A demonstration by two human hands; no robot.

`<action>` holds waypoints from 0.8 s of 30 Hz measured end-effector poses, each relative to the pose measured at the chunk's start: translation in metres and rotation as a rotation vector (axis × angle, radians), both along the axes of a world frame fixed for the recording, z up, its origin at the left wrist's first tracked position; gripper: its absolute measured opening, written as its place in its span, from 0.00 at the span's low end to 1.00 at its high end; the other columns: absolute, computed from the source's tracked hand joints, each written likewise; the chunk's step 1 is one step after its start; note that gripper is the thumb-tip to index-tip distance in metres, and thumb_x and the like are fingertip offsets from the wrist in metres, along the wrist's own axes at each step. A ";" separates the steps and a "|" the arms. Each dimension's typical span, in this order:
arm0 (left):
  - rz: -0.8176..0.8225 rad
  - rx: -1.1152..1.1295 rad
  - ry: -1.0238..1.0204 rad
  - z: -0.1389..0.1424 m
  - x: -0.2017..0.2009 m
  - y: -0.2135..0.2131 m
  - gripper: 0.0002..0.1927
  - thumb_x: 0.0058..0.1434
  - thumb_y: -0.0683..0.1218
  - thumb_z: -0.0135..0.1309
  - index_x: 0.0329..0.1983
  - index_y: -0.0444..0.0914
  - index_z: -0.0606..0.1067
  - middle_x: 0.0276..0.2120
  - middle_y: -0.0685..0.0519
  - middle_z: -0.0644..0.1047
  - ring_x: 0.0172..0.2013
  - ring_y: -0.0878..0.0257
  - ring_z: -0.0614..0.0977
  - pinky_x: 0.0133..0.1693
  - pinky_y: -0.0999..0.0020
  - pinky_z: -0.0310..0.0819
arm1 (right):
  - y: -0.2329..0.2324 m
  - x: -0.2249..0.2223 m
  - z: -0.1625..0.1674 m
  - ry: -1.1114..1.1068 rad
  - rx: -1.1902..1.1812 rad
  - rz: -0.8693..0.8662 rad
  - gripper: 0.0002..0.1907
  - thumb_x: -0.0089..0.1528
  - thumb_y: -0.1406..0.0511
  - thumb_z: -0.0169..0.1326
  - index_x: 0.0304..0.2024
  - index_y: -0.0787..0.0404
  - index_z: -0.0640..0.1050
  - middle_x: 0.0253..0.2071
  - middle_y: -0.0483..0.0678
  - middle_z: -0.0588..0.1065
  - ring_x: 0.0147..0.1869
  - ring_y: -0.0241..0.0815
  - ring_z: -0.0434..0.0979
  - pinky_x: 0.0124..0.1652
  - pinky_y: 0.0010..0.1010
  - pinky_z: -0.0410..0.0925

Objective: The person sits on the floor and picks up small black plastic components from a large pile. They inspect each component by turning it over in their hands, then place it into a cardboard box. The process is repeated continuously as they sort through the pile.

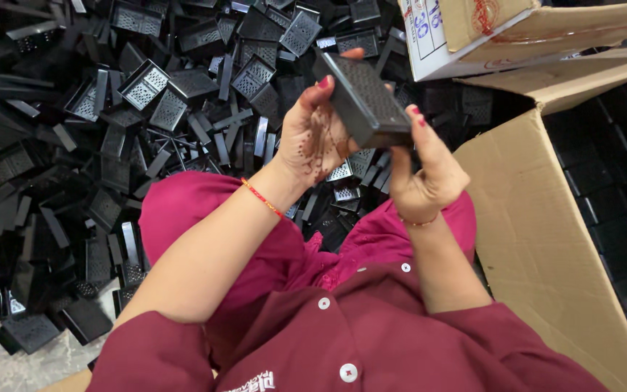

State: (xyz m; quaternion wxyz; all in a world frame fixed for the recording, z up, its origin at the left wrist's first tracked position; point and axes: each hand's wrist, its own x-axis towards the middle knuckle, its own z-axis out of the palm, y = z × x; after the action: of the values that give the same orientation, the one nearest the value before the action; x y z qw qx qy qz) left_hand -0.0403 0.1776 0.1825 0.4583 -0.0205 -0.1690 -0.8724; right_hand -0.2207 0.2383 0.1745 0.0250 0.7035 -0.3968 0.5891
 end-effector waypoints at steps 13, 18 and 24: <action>0.660 -0.283 -0.777 -0.026 -0.020 -0.012 0.20 0.74 0.59 0.45 0.48 0.38 0.72 0.39 0.50 0.77 0.41 0.63 0.78 0.44 0.67 0.75 | 0.008 0.026 0.010 0.007 0.115 0.046 0.22 0.66 0.75 0.63 0.61 0.68 0.73 0.58 0.61 0.78 0.61 0.50 0.82 0.60 0.34 0.74; 0.918 -0.348 -0.995 -0.030 -0.023 -0.028 0.36 0.75 0.68 0.34 0.30 0.35 0.75 0.23 0.56 0.74 0.27 0.69 0.74 0.32 0.71 0.67 | 0.018 0.034 -0.013 -0.326 0.301 0.261 0.25 0.72 0.74 0.59 0.69 0.66 0.67 0.63 0.59 0.75 0.66 0.42 0.77 0.65 0.31 0.69; 0.948 -0.474 -1.120 -0.024 -0.023 -0.041 0.37 0.75 0.68 0.34 0.27 0.33 0.72 0.22 0.53 0.72 0.27 0.64 0.73 0.34 0.67 0.68 | 0.019 0.037 -0.007 -0.438 0.522 0.364 0.28 0.73 0.72 0.54 0.72 0.66 0.57 0.64 0.52 0.70 0.62 0.39 0.76 0.57 0.32 0.77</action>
State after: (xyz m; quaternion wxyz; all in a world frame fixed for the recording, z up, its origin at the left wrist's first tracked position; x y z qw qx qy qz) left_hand -0.0634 0.1368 0.1585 0.6125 0.4011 -0.5486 -0.4038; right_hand -0.1835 0.2570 0.1671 -0.3452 0.6026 -0.3977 0.5996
